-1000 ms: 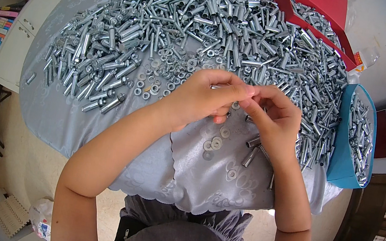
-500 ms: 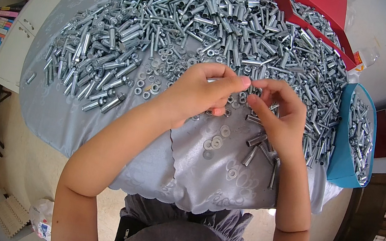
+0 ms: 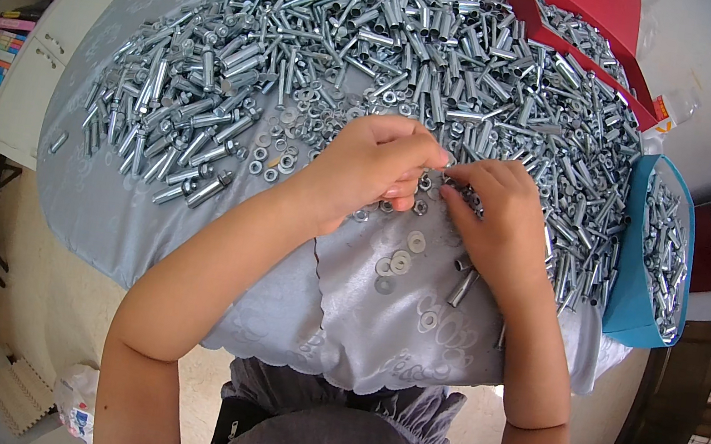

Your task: The person repeatedly picks a bolt and a washer from a large pile on a table, places the washer onto the bolt, and sets the assembled pair aside. The person continues this one-at-a-time assembly process throughout the clip, handling the metal fasteners by hand.

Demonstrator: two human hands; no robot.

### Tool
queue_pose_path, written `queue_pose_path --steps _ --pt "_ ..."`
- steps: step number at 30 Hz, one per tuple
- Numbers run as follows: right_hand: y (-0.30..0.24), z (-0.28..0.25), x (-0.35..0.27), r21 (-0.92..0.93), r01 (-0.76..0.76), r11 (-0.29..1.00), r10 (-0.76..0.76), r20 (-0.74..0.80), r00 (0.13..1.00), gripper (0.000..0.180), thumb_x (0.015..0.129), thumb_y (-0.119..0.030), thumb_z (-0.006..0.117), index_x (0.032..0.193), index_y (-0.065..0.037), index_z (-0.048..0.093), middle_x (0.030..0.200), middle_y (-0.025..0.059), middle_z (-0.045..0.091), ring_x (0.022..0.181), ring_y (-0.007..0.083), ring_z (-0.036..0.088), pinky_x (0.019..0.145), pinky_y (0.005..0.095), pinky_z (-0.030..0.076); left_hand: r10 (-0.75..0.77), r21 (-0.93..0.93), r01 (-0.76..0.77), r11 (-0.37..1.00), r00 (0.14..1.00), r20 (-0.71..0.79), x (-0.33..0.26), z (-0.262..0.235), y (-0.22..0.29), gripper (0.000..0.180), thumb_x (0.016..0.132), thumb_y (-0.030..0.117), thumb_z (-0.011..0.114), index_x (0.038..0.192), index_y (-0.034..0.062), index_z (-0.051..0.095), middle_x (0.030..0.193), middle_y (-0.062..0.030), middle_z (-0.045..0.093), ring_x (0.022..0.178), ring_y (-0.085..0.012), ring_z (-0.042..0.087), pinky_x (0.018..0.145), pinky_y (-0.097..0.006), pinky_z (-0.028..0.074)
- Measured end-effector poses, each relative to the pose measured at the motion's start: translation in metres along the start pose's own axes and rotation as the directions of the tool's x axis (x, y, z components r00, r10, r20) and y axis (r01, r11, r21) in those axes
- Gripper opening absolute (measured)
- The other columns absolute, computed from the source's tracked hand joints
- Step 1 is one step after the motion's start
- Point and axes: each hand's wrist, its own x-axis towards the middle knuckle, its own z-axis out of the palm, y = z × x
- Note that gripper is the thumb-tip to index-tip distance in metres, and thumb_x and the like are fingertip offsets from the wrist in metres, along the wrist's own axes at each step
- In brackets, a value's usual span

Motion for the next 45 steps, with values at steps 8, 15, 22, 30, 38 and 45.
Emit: queue_pose_path --steps 8,15,22,30,38,45 --pt "0.0 -0.003 0.0 0.11 -0.045 0.993 0.045 0.002 0.999 0.015 0.067 -0.006 0.065 0.082 -0.005 0.062 0.08 0.007 0.06 0.073 0.0226 0.055 0.067 0.032 0.044 0.01 0.058 -0.008 0.998 0.999 -0.031 0.002 -0.001 -0.003 0.011 0.081 0.014 0.055 0.076 0.0046 0.054 0.055 0.0053 0.035 0.046 -0.004 0.036 0.048 -0.023 0.036" --pt "-0.013 -0.005 0.0 0.605 -0.17 0.778 0.246 -0.045 0.968 0.021 0.071 -0.003 0.063 0.091 -0.004 0.061 0.081 0.0025 0.059 0.071 0.0104 0.049 0.066 0.0227 0.041 0.027 0.149 -0.021 0.989 0.999 -0.032 0.002 0.001 -0.006 0.014 0.081 0.016 0.056 0.079 0.0022 0.056 0.054 0.0023 0.042 0.046 -0.0056 0.039 0.047 -0.023 0.037" --pt "-0.012 -0.002 0.0 0.626 -0.152 0.765 0.218 -0.029 0.976 0.02 0.072 -0.004 0.064 0.092 -0.004 0.061 0.08 0.0028 0.058 0.071 0.0104 0.05 0.066 0.0229 0.041 0.039 0.066 -0.04 0.997 0.999 0.005 0.001 -0.002 -0.006 0.017 0.08 0.018 0.058 0.078 0.0011 0.057 0.055 0.0 0.047 0.048 -0.0071 0.043 0.047 -0.023 0.039" --pt "-0.013 0.002 -0.001 0.766 -0.215 0.606 0.29 0.038 0.956 0.017 0.08 -0.004 0.06 0.096 -0.001 0.06 0.084 0.0042 0.059 0.076 0.0104 0.055 0.071 0.023 0.044 0.026 0.131 -0.023 0.991 0.999 -0.021 -0.001 0.004 -0.003 0.018 0.084 0.019 0.054 0.072 0.0051 0.051 0.055 0.0022 0.043 0.045 -0.0051 0.036 0.048 -0.023 0.037" --pt "-0.017 -0.002 -0.002 0.739 -0.266 0.619 0.311 0.08 0.947 0.017 0.083 -0.007 0.058 0.098 0.001 0.057 0.084 0.0048 0.06 0.075 0.0098 0.055 0.07 0.0217 0.044 0.043 -0.097 -0.045 0.994 0.999 -0.029 -0.001 0.004 -0.006 0.026 0.091 0.03 0.047 0.088 0.0049 0.046 0.053 0.0061 0.029 0.044 -0.0033 0.026 0.044 -0.022 0.029" --pt "-0.018 -0.003 -0.004 0.72 -0.285 0.633 0.301 0.11 0.947 0.016 0.088 -0.011 0.052 0.097 0.001 0.052 0.083 0.005 0.056 0.073 0.0099 0.051 0.067 0.0225 0.043 0.254 -0.059 -0.252 0.966 0.967 0.032 -0.001 0.008 -0.013 0.022 0.092 0.027 0.045 0.087 0.0049 0.045 0.054 0.0047 0.032 0.043 -0.0032 0.028 0.042 -0.021 0.028"
